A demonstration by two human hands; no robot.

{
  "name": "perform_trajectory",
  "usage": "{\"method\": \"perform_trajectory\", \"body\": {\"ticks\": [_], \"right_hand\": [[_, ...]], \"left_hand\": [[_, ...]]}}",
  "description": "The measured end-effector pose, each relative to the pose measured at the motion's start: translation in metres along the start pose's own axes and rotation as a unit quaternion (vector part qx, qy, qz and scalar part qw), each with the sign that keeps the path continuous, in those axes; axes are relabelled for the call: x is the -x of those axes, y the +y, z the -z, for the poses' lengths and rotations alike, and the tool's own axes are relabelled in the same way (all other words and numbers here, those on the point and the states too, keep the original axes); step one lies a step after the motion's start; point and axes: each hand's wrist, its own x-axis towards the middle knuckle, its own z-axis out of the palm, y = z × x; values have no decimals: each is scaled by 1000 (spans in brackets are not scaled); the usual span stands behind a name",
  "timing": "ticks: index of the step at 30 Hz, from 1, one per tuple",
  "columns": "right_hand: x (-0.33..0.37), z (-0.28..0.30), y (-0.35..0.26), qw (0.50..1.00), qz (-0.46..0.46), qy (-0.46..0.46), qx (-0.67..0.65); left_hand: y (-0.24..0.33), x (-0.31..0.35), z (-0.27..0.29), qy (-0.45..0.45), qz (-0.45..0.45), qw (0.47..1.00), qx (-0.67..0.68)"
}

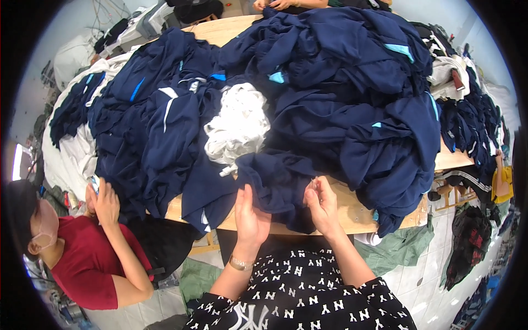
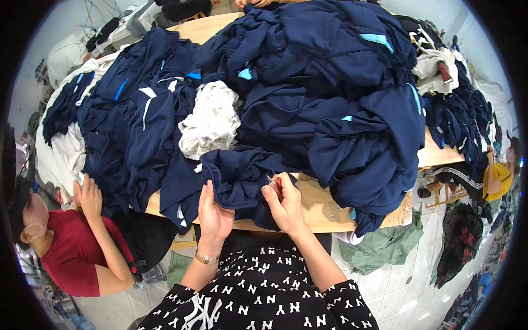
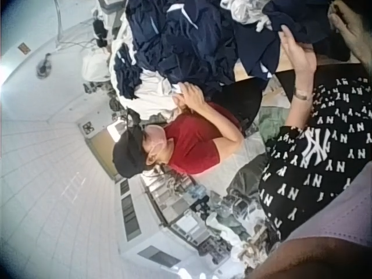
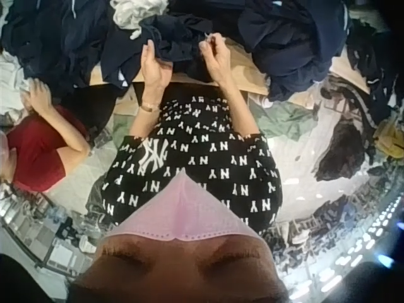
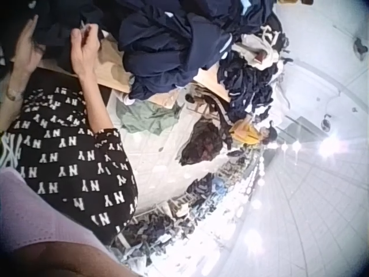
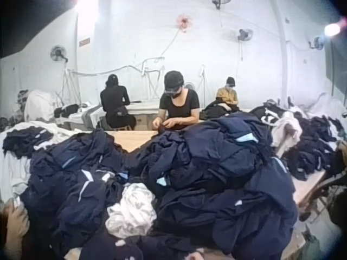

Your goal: Trimming excess threads and inspecting dark blue garments at a textile manufacturing facility.

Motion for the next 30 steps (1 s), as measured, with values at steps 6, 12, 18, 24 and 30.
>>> {"method": "perform_trajectory", "body": {"ticks": [6,12,18,24,30], "right_hand": [[4,-17,-8,985,87,-142,36],[3,-24,2,992,55,-94,64],[-6,-16,17,992,-38,-94,-72],[-13,-12,15,992,-27,-37,-114],[-6,-1,21,1000,12,21,7]], "left_hand": [[5,-12,33,-57,99,981,156],[9,-14,19,20,109,988,104],[10,-4,26,15,127,976,-177],[9,-5,14,-4,116,989,-93],[21,-10,25,44,101,994,-10]]}}
